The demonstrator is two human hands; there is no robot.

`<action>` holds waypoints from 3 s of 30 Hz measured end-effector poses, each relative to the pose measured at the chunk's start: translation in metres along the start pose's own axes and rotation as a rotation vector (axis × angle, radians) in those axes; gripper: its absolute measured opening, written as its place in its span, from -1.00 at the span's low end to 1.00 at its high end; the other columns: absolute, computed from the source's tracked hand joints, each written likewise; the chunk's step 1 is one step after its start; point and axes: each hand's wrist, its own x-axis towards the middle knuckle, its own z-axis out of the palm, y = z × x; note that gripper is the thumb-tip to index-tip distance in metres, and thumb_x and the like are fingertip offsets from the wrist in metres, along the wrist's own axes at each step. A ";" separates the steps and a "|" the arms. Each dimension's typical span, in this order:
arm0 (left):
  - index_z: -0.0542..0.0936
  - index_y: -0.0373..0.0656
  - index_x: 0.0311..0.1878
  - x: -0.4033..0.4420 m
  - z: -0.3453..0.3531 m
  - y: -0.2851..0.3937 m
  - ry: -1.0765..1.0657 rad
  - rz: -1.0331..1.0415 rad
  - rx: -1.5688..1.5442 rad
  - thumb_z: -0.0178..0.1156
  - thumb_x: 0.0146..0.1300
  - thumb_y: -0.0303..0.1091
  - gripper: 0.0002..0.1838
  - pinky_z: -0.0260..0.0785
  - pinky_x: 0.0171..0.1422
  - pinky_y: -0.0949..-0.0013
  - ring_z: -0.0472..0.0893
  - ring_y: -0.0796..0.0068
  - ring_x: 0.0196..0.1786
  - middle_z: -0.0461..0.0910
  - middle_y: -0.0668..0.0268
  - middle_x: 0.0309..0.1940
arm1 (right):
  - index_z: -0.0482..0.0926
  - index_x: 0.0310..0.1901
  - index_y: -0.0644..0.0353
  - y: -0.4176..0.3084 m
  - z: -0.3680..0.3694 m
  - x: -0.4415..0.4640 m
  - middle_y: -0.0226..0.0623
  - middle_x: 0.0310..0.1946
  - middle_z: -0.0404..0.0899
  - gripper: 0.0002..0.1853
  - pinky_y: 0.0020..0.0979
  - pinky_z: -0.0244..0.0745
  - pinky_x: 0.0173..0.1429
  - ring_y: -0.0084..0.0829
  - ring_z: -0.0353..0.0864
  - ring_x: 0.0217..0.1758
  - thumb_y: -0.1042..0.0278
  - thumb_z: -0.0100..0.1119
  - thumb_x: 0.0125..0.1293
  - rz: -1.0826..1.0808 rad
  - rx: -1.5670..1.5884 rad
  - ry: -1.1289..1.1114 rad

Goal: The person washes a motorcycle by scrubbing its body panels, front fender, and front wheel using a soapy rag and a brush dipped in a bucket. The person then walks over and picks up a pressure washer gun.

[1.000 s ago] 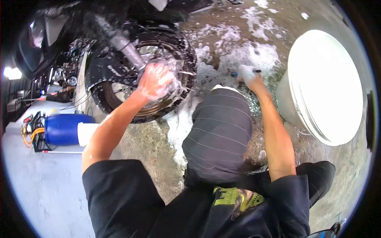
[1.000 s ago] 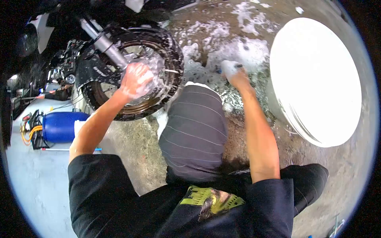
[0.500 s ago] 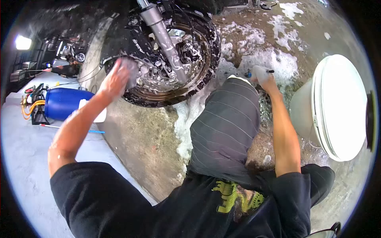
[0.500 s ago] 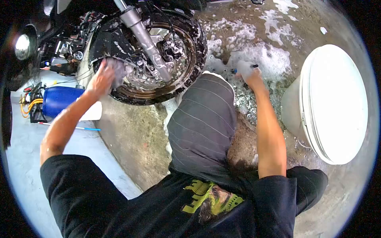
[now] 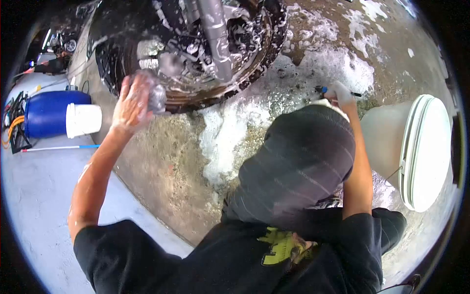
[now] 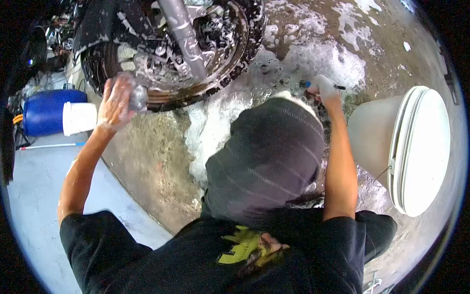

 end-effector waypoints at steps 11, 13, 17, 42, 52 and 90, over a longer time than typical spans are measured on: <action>0.31 -0.41 0.01 0.111 0.145 0.203 0.372 -0.355 -0.459 0.06 0.07 -0.20 -0.48 -0.07 0.33 -0.10 0.27 -0.08 0.10 0.31 -0.08 -0.07 | 0.56 -0.40 0.16 -0.013 -0.032 -0.029 -0.41 -0.55 0.55 -0.66 -0.49 0.31 -0.38 -0.58 0.39 -0.49 0.01 0.07 0.07 -0.218 -0.243 0.072; 0.31 -0.37 0.01 0.141 0.081 0.240 0.291 -0.699 -0.908 0.12 0.07 -0.08 -0.42 -0.02 0.31 -0.05 0.27 0.00 0.11 0.30 -0.05 -0.04 | 0.56 -0.41 0.16 -0.018 -0.034 -0.041 -0.41 -0.56 0.55 -0.64 -0.49 0.30 -0.38 -0.58 0.39 -0.50 -0.01 0.05 0.08 -0.276 -0.264 0.077; -0.18 -0.61 0.28 0.256 0.062 0.312 0.219 -0.865 -1.139 -0.13 0.21 0.05 -0.09 -0.49 0.37 -0.29 -0.36 -0.32 0.39 -0.21 -0.36 0.31 | 0.54 -0.41 0.23 -0.050 -0.036 -0.069 -0.37 -0.53 0.53 -0.65 -0.49 0.31 -0.34 -0.53 0.42 -0.48 0.06 0.01 0.12 0.023 -0.107 0.110; 0.10 -0.30 0.33 0.165 0.112 0.259 0.161 -0.301 -0.457 -0.16 0.15 -0.26 -0.35 -0.27 0.47 0.11 0.05 0.15 0.40 0.16 0.03 0.31 | 0.60 -0.16 0.13 -0.202 -0.092 -0.145 -0.43 -0.34 0.58 -0.68 -0.45 0.44 -0.10 -0.58 0.53 -0.24 0.11 -0.02 0.27 -0.704 -0.183 0.225; 0.38 -0.09 0.19 -0.019 0.002 0.034 0.324 -0.385 0.010 -0.06 0.12 -0.37 -0.51 -0.36 0.41 -0.17 -0.02 0.28 0.44 0.07 0.29 0.37 | 0.56 -0.37 0.16 -0.156 -0.233 -0.242 -0.53 -0.57 0.35 -0.73 -0.54 0.20 -0.28 -0.64 0.29 -0.46 0.10 0.15 0.21 -0.652 -0.403 0.842; 0.42 -0.16 0.14 0.151 -0.043 -0.019 0.349 -0.524 -2.506 -0.10 0.29 -0.17 -0.58 0.22 0.27 0.26 0.43 0.34 0.13 0.48 0.34 0.09 | 0.61 -0.36 0.15 -0.160 -0.224 -0.208 -0.52 -0.59 0.45 -0.71 -0.57 0.19 -0.30 -0.68 0.33 -0.47 0.06 0.15 0.14 -0.088 -0.277 0.739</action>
